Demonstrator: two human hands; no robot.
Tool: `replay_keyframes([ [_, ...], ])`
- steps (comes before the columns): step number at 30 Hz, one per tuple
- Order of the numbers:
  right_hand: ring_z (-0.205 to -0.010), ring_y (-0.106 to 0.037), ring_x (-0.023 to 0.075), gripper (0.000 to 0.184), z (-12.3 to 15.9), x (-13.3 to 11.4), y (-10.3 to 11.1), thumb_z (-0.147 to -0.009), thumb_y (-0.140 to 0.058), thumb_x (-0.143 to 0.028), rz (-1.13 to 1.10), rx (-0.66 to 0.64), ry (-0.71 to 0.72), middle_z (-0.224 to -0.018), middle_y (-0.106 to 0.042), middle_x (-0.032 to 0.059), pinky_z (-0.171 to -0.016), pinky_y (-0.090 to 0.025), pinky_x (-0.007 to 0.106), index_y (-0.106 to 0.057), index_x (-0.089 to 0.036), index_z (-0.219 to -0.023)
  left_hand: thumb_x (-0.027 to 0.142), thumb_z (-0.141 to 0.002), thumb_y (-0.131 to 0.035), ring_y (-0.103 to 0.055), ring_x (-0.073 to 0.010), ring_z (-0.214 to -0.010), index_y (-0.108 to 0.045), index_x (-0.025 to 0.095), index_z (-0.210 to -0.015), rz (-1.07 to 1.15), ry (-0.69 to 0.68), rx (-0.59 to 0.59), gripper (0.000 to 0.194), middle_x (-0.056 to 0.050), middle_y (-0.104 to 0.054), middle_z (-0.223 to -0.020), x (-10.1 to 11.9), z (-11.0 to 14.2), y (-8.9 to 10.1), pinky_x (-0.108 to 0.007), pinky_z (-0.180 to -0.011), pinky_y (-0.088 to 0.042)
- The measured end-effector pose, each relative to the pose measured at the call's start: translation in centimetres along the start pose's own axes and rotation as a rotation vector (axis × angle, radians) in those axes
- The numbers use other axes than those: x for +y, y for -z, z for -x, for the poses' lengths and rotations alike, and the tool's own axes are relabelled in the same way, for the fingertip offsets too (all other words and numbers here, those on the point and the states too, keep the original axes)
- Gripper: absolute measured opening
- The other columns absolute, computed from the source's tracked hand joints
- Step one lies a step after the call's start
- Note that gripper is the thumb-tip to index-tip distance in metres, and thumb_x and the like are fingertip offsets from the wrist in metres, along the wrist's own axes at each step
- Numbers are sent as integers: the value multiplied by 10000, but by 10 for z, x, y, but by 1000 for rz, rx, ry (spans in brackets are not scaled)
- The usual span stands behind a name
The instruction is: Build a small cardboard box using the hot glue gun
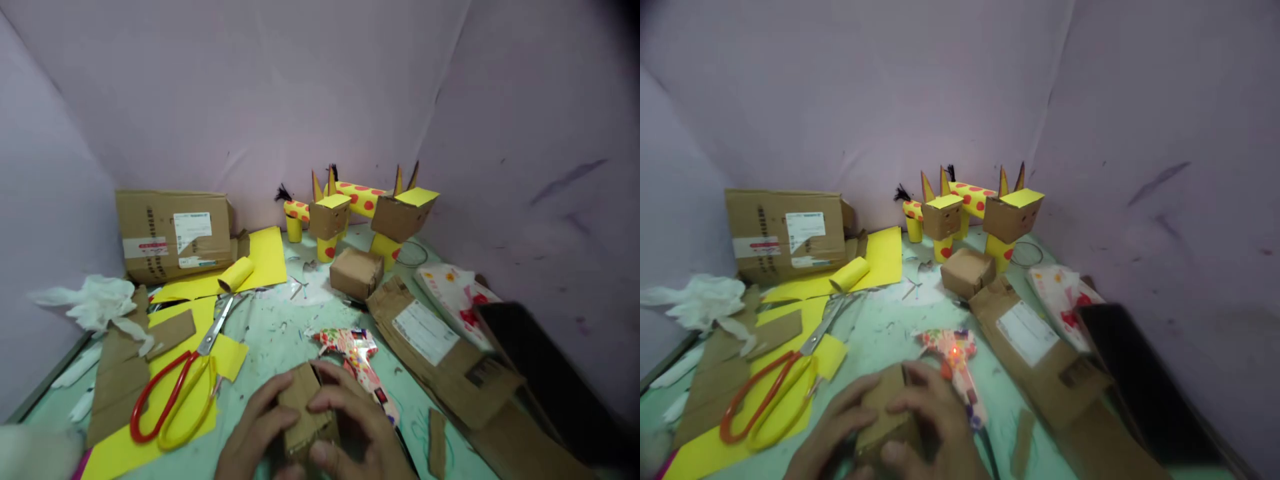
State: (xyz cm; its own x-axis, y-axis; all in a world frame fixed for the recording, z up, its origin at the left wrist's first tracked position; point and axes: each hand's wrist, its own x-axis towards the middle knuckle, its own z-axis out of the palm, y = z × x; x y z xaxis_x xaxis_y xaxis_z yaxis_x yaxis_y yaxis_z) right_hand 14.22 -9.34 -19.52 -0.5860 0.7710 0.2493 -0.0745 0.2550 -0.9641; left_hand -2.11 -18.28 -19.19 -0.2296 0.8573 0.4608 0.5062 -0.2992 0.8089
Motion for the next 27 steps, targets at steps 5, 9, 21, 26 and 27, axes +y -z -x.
replay_keyframes([
  [5,-1233,-536,306,255,-12,-15,-6,-718,-729,-268,-30,89,-7,-1323,-563,123,-1005,-430,460,-696,-258,-971,297,-883,-568,-486,-274,-1277,-531,309,-1203,1,-65,-125,322,-95,-482,-1386,3,-14,10,-402,-1008,-452],
  [9,-1228,-533,305,259,-17,-15,-8,-707,-717,-262,-64,93,4,-1286,-582,130,-998,-428,472,-693,-245,-964,245,-872,-573,-485,-313,-1272,-520,289,-1196,4,-63,-151,331,-129,-472,-1372,5,-18,13,-469,-973,-471],
  [21,-1255,-525,311,317,0,-4,-2,-743,-750,-341,26,41,8,-1355,-558,60,-1019,-426,453,-669,-367,-1049,333,-861,-607,-525,-264,-1254,-513,314,-1224,-53,-130,-194,376,-96,-510,-1380,-10,-4,16,-342,-994,-482],
  [26,-1229,-552,273,318,2,-13,-2,-750,-753,-319,22,29,32,-1358,-555,33,-1016,-438,399,-663,-384,-1048,309,-876,-590,-493,-258,-1282,-502,308,-1230,-72,-99,-182,364,-98,-476,-1410,-6,1,18,-342,-1022,-453],
  [27,-1226,-554,275,296,0,-15,-3,-752,-750,-317,27,52,24,-1348,-563,45,-1018,-434,408,-672,-365,-1034,298,-870,-597,-490,-266,-1283,-499,302,-1228,-72,-90,-182,371,-104,-464,-1413,-4,-2,17,-363,-1020,-456],
])
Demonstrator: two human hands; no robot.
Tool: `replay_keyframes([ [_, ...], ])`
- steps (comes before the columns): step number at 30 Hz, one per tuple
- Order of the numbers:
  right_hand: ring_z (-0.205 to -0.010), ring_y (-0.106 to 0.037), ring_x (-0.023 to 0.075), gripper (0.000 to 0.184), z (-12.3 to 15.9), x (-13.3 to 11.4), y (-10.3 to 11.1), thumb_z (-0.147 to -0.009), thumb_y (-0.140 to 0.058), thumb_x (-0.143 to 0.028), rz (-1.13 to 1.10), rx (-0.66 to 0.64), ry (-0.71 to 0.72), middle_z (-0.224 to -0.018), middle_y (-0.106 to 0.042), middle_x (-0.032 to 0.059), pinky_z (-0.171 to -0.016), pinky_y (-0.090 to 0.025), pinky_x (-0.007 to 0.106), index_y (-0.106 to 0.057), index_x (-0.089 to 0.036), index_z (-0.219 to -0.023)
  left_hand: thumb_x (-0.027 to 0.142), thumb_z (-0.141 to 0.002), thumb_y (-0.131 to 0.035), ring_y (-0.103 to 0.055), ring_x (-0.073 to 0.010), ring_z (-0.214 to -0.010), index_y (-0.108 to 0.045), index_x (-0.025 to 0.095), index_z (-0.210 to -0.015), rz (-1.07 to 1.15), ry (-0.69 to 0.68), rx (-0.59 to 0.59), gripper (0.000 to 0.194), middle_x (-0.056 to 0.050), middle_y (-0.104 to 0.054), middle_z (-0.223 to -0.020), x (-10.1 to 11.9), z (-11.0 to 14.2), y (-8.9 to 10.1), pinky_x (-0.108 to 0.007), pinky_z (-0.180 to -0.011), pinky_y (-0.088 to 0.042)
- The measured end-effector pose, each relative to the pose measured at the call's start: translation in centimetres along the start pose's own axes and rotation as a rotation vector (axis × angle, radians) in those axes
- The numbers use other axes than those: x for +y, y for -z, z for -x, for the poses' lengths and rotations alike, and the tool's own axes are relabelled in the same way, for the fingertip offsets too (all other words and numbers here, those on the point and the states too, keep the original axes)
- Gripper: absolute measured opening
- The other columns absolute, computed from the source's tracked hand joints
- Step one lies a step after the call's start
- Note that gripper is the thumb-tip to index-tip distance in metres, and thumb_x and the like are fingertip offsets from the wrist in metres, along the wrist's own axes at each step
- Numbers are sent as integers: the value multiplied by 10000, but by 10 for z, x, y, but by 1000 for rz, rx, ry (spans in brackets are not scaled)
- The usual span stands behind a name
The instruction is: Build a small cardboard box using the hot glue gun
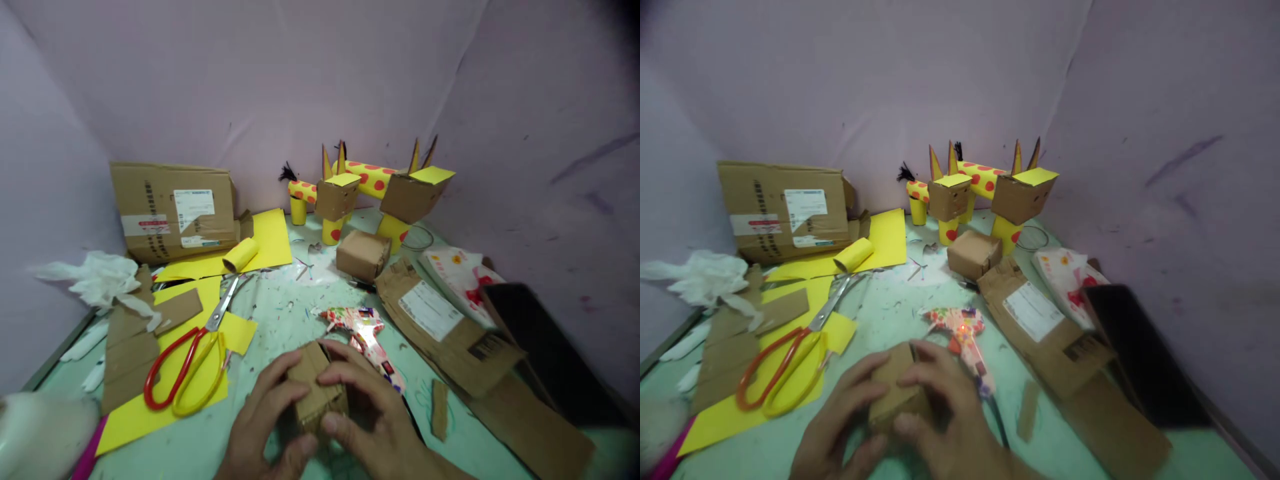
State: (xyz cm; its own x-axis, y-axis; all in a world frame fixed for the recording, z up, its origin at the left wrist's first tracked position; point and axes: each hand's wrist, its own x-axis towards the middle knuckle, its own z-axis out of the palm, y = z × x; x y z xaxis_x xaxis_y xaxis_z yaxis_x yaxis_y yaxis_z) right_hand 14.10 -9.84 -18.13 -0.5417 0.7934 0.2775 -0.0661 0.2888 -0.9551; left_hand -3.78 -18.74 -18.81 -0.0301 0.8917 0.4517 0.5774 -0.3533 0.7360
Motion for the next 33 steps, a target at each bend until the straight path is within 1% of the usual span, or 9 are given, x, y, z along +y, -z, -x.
replay_keyframes([
  [5,-1232,-543,313,272,-11,1,-2,-745,-739,-347,-5,23,-37,-1320,-582,120,-985,-450,469,-699,-278,-1005,262,-882,-558,-500,-291,-1263,-486,293,-1219,67,22,12,346,-119,-453,-1385,6,-16,0,-448,-1008,-462],
  [8,-1233,-540,307,280,-13,2,-2,-741,-739,-348,-9,19,-27,-1310,-589,129,-1010,-422,482,-699,-262,-1004,246,-880,-561,-484,-304,-1273,-491,297,-1210,88,24,27,342,-121,-452,-1379,8,-17,-1,-482,-1012,-449],
  [11,-1217,-550,296,282,-14,0,-3,-730,-746,-338,-23,17,-30,-1302,-587,124,-1002,-431,465,-701,-255,-996,233,-875,-570,-464,-310,-1285,-498,295,-1207,103,33,28,345,-123,-444,-1382,7,-15,-2,-500,-1020,-433],
  [14,-1184,-573,279,271,-16,-2,-3,-724,-749,-318,-51,18,-48,-1293,-584,113,-994,-437,447,-704,-258,-984,230,-880,-563,-455,-301,-1289,-489,303,-1217,125,42,19,353,-112,-428,-1390,5,-15,-1,-499,-1030,-420],
  [18,-1196,-562,286,292,-19,-3,-1,-678,-778,-303,-75,11,-53,-1283,-588,108,-997,-429,451,-716,-260,-960,218,-883,-555,-452,-301,-1292,-495,302,-1223,143,53,0,355,-108,-412,-1402,1,-17,0,-479,-1026,-424],
  [22,-1193,-557,286,213,-21,-5,2,-716,-728,-261,-88,19,-77,-1290,-583,113,-1005,-413,467,-724,-254,-929,224,-878,-564,-448,-302,-1293,-515,304,-1213,159,14,10,348,-102,-428,-1391,1,-20,-2,-478,-1031,-413],
  [25,-1226,-528,293,204,-22,-6,3,-714,-712,-238,-90,29,-81,-1286,-588,119,-1031,-380,478,-712,-244,-918,225,-881,-566,-470,-306,-1275,-527,306,-1202,178,29,21,333,-107,-435,-1389,3,-23,-5,-488,-1016,-420],
  [28,-1254,-501,293,195,-22,-4,2,-736,-689,-263,-93,42,-80,-1289,-585,114,-1061,-341,488,-694,-246,-929,223,-872,-588,-483,-317,-1267,-556,295,-1186,191,41,41,324,-121,-456,-1374,5,-25,-7,-489,-997,-435],
  [33,-1256,-490,284,191,-21,2,0,-761,-666,-277,-91,19,-75,-1303,-570,101,-1056,-354,482,-676,-255,-951,246,-854,-617,-538,-318,-1211,-601,253,-1139,181,23,84,286,-146,-517,-1323,8,-27,-7,-489,-972,-462],
])
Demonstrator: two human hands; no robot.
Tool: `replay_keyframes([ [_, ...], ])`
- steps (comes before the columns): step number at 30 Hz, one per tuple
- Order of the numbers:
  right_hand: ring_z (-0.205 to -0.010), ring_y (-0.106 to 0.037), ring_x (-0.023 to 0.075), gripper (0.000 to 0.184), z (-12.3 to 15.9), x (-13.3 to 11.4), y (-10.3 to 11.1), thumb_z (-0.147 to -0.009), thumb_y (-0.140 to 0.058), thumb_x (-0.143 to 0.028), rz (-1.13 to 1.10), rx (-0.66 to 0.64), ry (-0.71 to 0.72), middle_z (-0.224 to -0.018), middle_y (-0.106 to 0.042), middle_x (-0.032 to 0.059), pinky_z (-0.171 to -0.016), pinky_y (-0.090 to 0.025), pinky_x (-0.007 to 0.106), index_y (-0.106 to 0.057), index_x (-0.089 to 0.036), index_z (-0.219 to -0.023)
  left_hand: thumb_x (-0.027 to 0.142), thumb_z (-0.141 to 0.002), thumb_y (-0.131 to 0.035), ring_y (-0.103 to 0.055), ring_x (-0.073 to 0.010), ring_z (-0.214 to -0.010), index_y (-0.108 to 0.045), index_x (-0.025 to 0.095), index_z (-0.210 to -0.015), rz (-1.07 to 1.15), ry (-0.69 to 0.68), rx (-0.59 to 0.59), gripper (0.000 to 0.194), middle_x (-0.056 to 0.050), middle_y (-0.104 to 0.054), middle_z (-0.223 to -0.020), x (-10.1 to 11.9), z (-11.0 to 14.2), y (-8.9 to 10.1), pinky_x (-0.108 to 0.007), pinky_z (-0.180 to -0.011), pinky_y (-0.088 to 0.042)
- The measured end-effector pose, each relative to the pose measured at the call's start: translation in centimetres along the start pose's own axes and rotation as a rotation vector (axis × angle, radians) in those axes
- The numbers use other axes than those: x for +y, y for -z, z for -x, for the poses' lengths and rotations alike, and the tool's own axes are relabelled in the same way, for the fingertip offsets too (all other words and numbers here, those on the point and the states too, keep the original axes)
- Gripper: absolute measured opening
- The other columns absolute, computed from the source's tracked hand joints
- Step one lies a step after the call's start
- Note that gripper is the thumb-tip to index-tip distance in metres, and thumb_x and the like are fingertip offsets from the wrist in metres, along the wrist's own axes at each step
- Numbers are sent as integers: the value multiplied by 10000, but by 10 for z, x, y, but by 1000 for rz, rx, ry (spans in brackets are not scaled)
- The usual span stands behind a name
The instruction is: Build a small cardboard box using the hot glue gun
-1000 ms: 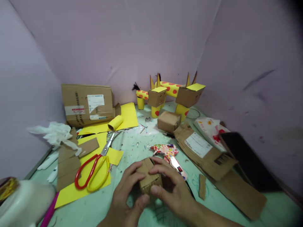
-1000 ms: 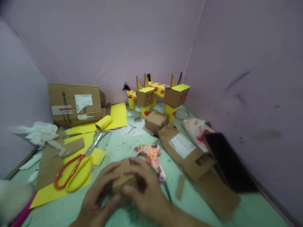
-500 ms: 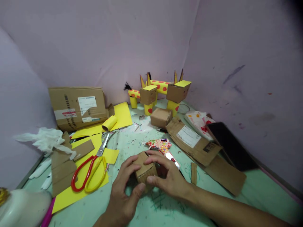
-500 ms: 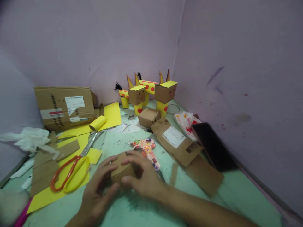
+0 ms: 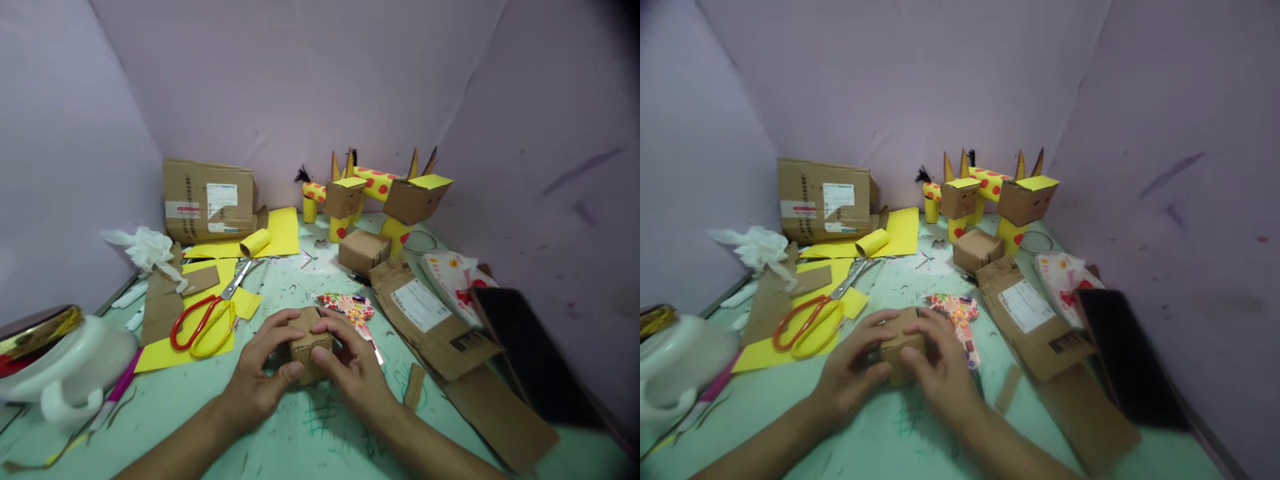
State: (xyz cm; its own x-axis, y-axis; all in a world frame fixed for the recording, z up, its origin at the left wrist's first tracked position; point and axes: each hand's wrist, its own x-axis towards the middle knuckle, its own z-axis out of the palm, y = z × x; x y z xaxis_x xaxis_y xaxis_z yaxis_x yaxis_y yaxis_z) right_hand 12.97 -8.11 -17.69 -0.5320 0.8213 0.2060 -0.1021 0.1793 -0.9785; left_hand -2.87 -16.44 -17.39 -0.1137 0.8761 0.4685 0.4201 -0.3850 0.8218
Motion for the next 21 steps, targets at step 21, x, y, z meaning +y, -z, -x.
replay_keyframes([
  [21,-1253,-512,301,230,-5,-1,1,-748,-708,-347,64,24,73,-1231,-637,109,-1053,-368,481,-703,-242,-952,283,-855,-610,-504,-316,-1244,-575,256,-1136,62,68,-15,284,-123,-475,-1344,-3,-2,0,-495,-998,-433],
])
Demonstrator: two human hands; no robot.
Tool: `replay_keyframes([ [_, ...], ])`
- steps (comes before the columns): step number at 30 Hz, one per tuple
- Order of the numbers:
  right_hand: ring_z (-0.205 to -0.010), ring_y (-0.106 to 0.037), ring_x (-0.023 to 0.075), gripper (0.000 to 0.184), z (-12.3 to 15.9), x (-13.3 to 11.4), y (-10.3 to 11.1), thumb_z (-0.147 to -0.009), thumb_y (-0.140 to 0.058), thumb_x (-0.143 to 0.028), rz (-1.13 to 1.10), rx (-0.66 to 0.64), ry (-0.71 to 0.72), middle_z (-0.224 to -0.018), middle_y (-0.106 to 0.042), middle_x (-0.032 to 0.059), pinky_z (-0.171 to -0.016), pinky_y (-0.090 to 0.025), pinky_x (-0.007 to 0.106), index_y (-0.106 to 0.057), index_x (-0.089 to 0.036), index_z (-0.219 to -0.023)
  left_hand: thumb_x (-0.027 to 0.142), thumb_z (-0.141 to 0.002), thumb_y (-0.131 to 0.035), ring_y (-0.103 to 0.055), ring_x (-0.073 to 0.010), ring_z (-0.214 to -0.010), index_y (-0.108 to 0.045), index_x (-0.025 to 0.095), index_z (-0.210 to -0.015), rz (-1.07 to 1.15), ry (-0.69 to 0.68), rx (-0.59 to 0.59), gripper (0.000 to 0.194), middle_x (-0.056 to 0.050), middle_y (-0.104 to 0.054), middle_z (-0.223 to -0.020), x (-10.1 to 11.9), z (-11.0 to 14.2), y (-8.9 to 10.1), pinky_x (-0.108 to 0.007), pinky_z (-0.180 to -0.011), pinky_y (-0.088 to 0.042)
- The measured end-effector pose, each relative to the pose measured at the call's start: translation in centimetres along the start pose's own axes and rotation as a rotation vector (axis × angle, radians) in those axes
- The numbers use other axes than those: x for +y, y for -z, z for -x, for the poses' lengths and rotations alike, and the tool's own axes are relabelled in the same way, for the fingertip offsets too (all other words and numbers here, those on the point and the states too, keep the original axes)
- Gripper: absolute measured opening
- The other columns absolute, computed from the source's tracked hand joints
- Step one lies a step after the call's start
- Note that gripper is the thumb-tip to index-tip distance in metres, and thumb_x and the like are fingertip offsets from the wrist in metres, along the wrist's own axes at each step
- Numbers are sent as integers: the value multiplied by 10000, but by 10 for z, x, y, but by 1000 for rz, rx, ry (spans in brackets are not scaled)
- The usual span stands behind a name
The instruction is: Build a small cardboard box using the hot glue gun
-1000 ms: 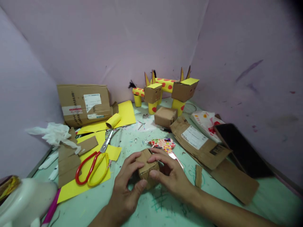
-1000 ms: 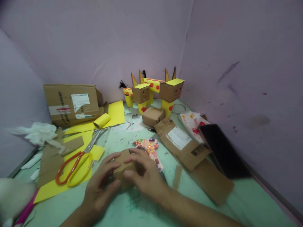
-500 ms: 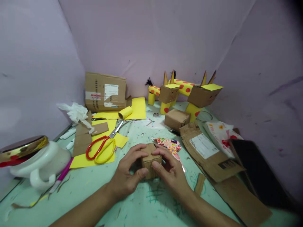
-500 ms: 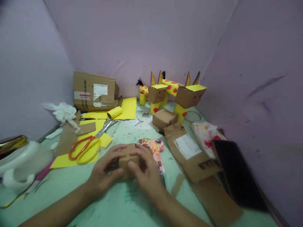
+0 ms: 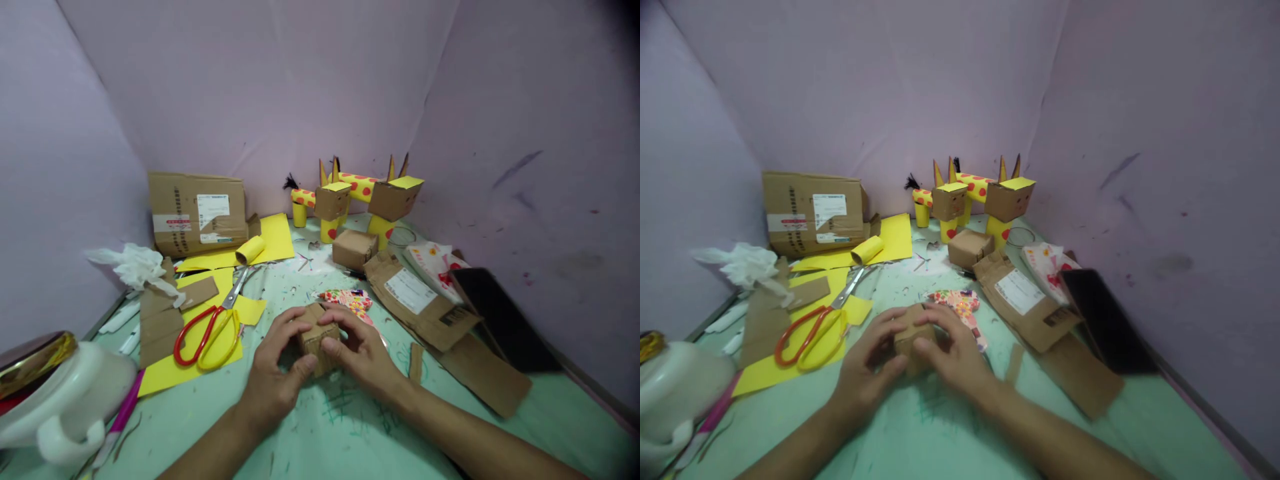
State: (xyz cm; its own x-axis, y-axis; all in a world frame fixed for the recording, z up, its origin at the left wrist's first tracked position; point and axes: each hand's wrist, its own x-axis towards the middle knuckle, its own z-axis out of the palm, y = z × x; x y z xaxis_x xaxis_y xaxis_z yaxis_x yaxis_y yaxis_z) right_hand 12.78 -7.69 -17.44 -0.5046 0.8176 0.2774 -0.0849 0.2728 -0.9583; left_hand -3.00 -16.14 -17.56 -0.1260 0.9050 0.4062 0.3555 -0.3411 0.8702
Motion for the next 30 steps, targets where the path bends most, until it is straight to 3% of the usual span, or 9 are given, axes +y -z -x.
replay_keyframes([
  [7,-1211,-532,318,281,-2,8,0,-666,-755,-323,-53,-27,9,-1166,-651,99,-1003,-412,474,-687,-231,-923,292,-838,-630,-511,-316,-1223,-581,222,-1124,-24,-49,2,299,-149,-488,-1308,1,-1,-1,-484,-990,-435],
  [20,-1210,-536,290,198,5,-4,-8,-695,-726,-257,-113,42,-26,-1288,-588,97,-980,-424,420,-667,-235,-883,253,-903,-530,-515,-280,-1209,-496,269,-1076,-42,-85,-1,177,-125,-400,-1370,2,3,-1,-418,-904,-482],
  [30,-1261,-478,321,157,3,1,-9,-691,-709,-238,-150,26,-81,-1303,-551,118,-1040,-322,486,-641,-236,-833,207,-897,-525,-492,-268,-1210,-513,289,-1030,-39,-129,15,157,-84,-439,-1318,0,2,-1,-436,-950,-421],
])
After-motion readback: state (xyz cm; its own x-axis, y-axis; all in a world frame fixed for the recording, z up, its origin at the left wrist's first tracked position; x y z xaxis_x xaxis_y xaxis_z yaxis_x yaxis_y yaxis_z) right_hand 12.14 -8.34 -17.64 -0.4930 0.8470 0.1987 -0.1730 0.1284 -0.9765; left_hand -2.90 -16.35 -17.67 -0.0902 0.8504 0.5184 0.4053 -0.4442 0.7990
